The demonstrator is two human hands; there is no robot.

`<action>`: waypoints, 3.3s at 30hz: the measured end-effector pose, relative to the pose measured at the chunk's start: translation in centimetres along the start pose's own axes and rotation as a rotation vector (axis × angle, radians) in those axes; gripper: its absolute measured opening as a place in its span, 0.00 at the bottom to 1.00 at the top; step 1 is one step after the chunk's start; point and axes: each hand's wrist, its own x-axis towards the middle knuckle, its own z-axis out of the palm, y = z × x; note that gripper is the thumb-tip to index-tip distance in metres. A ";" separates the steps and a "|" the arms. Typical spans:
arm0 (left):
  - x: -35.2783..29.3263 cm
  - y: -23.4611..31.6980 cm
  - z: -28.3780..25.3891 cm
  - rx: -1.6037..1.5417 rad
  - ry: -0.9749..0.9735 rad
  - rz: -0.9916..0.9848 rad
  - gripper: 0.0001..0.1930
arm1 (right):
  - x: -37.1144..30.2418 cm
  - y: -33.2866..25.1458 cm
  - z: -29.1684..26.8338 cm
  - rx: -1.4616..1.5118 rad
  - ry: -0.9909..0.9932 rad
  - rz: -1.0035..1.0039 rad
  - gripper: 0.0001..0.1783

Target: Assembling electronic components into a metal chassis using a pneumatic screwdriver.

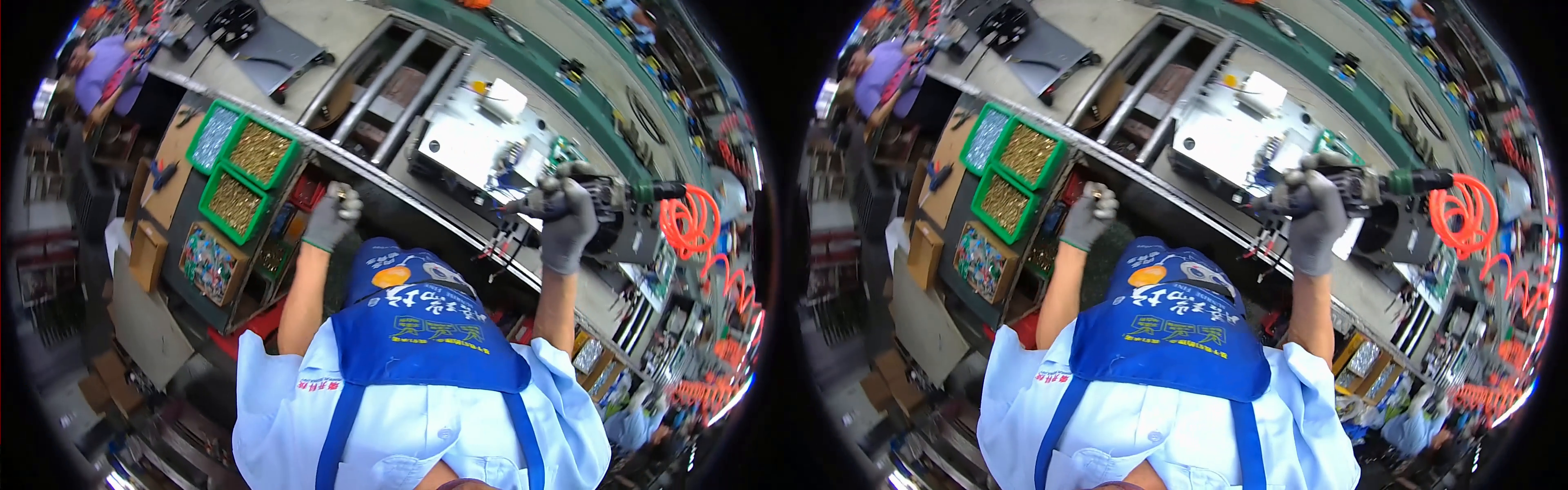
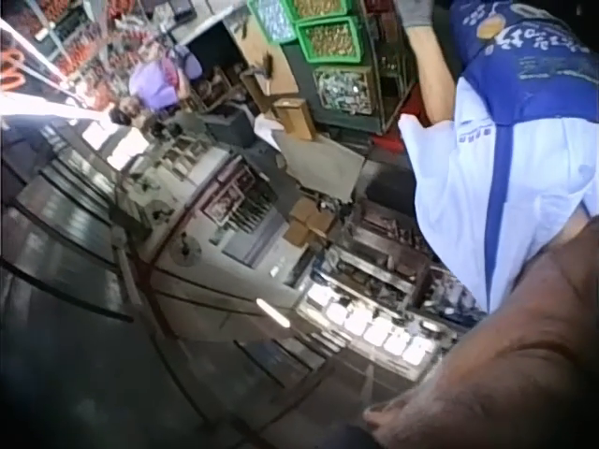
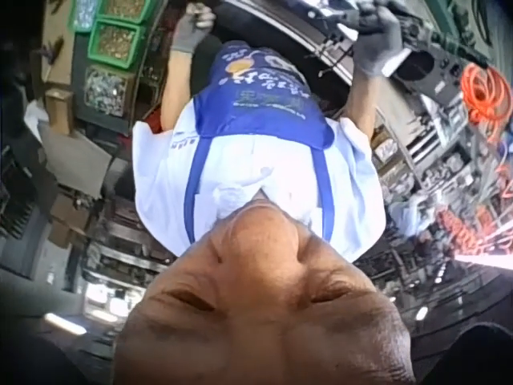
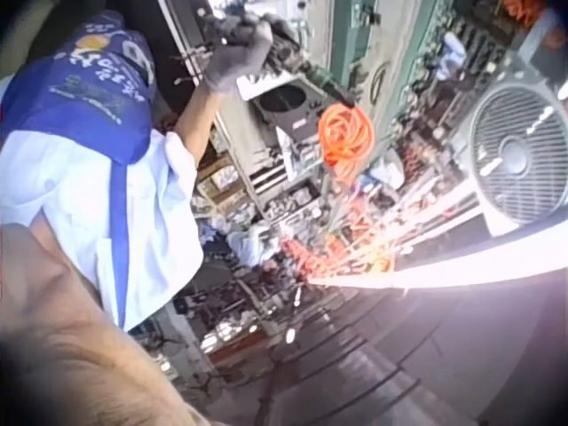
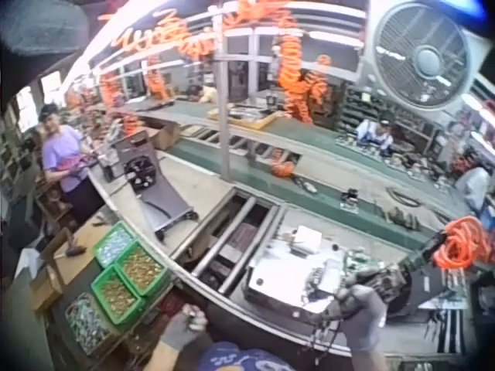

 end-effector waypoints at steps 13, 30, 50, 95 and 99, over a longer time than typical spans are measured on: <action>9.0 -19.3 11.5 0.471 -0.069 -0.340 0.17 | -1.6 1.4 -2.9 0.183 0.088 -0.166 0.16; 10.8 -14.4 9.0 0.340 0.314 -0.323 0.19 | 6.1 11.1 0.8 -0.076 -0.011 -0.303 0.17; 5.0 -6.0 3.9 0.452 0.410 -0.207 0.19 | 7.3 13.5 3.8 -0.668 -0.097 -0.413 0.14; -2.9 49.3 -7.9 2.129 1.636 -0.042 0.18 | 7.8 14.3 2.0 -0.508 0.526 -0.461 0.14; -4.7 48.3 -8.9 1.760 1.485 0.539 0.12 | 8.5 14.2 0.8 -0.508 0.523 -0.468 0.12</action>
